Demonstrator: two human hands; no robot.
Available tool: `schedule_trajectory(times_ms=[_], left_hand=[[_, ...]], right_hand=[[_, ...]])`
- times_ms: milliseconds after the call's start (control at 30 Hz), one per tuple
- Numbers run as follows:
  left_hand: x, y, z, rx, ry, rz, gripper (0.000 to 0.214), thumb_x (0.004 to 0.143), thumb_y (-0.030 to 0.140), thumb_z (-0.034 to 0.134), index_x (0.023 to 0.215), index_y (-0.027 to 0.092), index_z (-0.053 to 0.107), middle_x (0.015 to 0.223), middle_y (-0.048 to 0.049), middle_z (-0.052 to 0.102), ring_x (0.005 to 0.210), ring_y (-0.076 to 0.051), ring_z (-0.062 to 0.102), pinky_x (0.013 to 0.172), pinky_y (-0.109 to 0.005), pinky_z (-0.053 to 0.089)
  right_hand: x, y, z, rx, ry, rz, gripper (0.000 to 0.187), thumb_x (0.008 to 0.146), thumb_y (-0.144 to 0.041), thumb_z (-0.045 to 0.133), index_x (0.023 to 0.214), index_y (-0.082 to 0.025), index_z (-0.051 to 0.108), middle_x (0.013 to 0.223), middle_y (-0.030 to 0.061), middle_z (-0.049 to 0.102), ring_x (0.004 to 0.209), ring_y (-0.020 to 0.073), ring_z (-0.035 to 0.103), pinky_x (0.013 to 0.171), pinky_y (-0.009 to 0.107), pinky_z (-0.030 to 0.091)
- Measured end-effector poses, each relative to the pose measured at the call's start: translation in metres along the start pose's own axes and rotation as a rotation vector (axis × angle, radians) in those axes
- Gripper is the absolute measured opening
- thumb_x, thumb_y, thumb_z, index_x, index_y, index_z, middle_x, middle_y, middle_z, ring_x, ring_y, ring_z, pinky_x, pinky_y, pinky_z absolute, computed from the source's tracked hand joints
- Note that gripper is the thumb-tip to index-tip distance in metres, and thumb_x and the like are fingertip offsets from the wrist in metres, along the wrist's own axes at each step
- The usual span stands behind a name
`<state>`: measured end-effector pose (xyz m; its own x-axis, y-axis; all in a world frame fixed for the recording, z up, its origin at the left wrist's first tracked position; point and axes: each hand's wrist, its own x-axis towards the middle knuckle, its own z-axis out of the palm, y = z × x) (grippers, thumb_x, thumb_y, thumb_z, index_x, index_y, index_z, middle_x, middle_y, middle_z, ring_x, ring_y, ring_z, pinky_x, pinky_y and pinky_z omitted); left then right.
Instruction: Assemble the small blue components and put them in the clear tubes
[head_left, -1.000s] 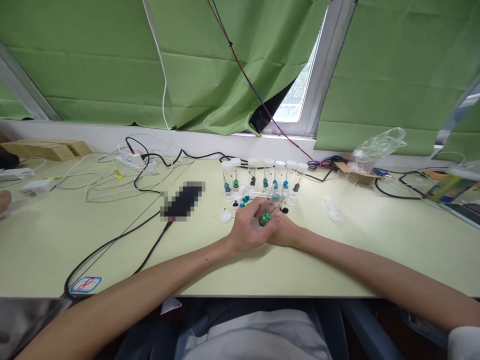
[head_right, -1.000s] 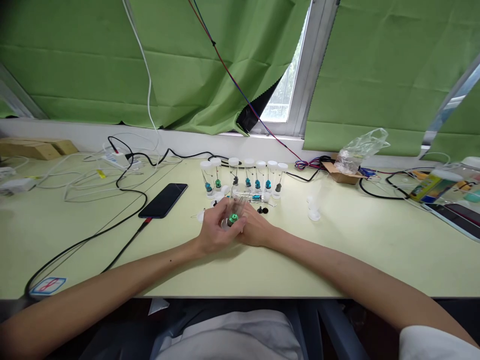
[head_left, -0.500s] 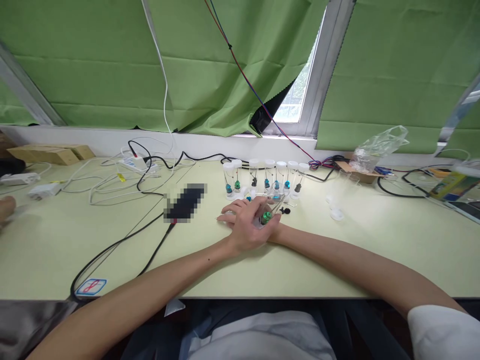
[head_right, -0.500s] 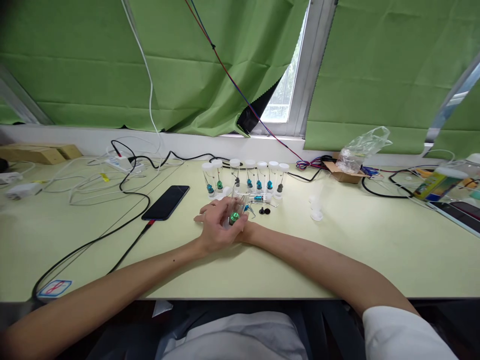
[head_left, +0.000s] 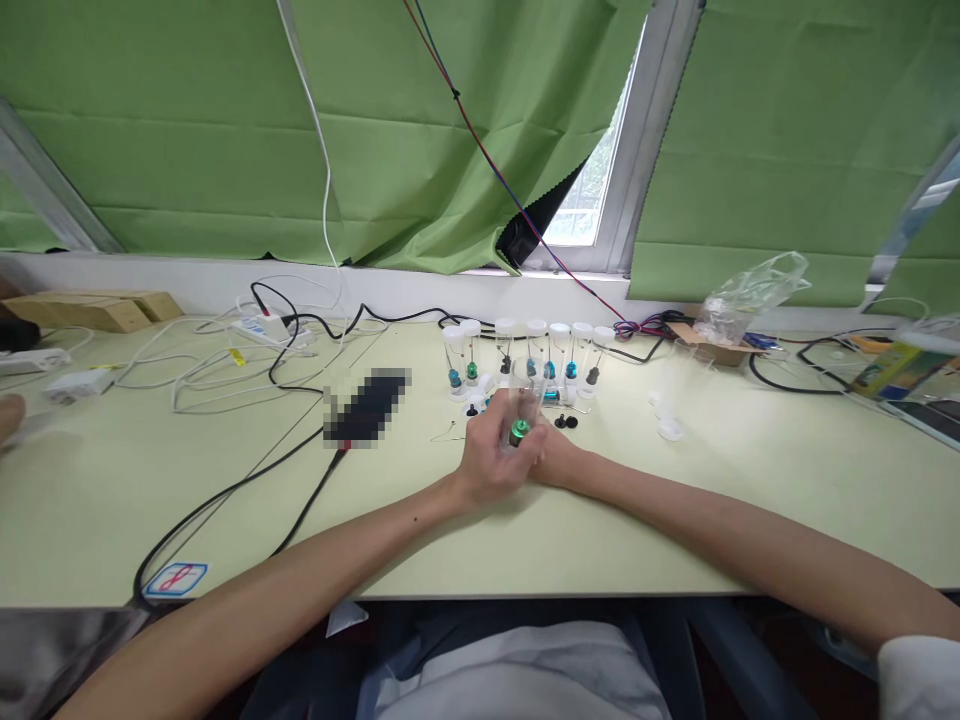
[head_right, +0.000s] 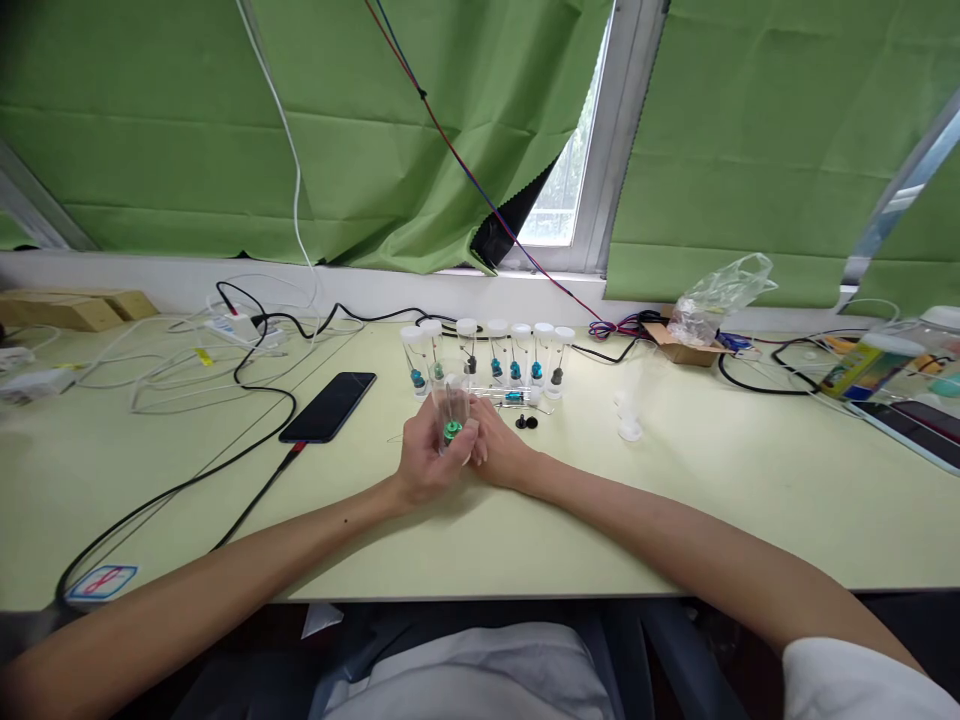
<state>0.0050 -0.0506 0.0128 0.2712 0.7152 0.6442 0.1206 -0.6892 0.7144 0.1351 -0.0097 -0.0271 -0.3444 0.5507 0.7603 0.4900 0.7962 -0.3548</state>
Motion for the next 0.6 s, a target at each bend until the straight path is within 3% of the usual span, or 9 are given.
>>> schedule_trajectory(times_ms=[33, 67, 167, 267, 367, 600], left_hand=[[0.0, -0.002, 0.0, -0.021, -0.011, -0.006, 0.032, 0.089, 0.054, 0.051, 0.093, 0.023, 0.047, 0.059, 0.0014, 0.056, 0.054, -0.017, 0.056, 0.06, -0.035, 0.047], [-0.001, -0.003, -0.001, -0.033, -0.011, -0.012, 0.032, 0.09, 0.055, 0.051, 0.093, 0.023, 0.046, 0.063, 0.0003, 0.059, 0.055, -0.017, 0.057, 0.061, -0.035, 0.047], [0.001, -0.007, -0.002, -0.008, 0.032, 0.001, 0.032, 0.09, 0.055, 0.051, 0.093, 0.023, 0.046, 0.073, -0.0018, 0.062, 0.06, -0.016, 0.057, 0.063, -0.033, 0.046], [0.006, -0.007, -0.004, 0.088, 0.057, 0.005, 0.026, 0.091, 0.047, 0.053, 0.096, 0.022, 0.048, 0.068, 0.0017, 0.056, 0.06, -0.014, 0.052, 0.061, -0.029, 0.042], [0.011, -0.005, -0.004, 0.163, 0.071, -0.036, 0.023, 0.092, 0.043, 0.054, 0.1, 0.022, 0.05, 0.067, 0.0037, 0.051, 0.059, -0.012, 0.046, 0.059, -0.026, 0.038], [0.019, -0.013, -0.002, 0.286, -0.024, -0.226, 0.028, 0.089, 0.046, 0.059, 0.1, 0.021, 0.059, 0.063, 0.0048, 0.048, 0.055, -0.011, 0.043, 0.056, -0.025, 0.034]], right_hand=[[-0.002, 0.001, -0.008, -0.025, -0.117, -0.069, 0.01, 0.09, -0.023, 0.058, 0.081, -0.023, 0.054, 0.089, 0.0056, 0.058, 0.091, 0.0234, 0.055, 0.08, 0.043, 0.054], [-0.004, 0.002, -0.015, -0.058, -0.154, -0.097, 0.008, 0.09, -0.019, 0.055, 0.083, -0.022, 0.054, 0.095, 0.0074, 0.058, 0.096, 0.0246, 0.055, 0.082, 0.045, 0.053], [-0.007, 0.002, -0.033, -0.11, -0.169, -0.124, 0.016, 0.093, -0.012, 0.046, 0.084, -0.021, 0.056, 0.114, 0.0107, 0.054, 0.108, 0.0254, 0.053, 0.089, 0.047, 0.051], [-0.002, 0.001, -0.045, -0.079, -0.113, -0.098, 0.017, 0.099, -0.017, 0.043, 0.104, -0.023, 0.058, 0.122, 0.0125, 0.051, 0.112, 0.0238, 0.054, 0.092, 0.044, 0.052], [0.005, 0.002, -0.052, -0.06, 0.023, -0.052, 0.02, 0.1, -0.02, 0.045, 0.118, -0.024, 0.053, 0.121, 0.0127, 0.055, 0.115, 0.0235, 0.056, 0.094, 0.042, 0.052], [0.01, 0.01, -0.062, -0.017, 0.291, 0.161, 0.023, 0.095, -0.035, 0.058, 0.112, -0.021, 0.052, 0.106, 0.0102, 0.065, 0.095, 0.0225, 0.067, 0.087, 0.041, 0.056]])
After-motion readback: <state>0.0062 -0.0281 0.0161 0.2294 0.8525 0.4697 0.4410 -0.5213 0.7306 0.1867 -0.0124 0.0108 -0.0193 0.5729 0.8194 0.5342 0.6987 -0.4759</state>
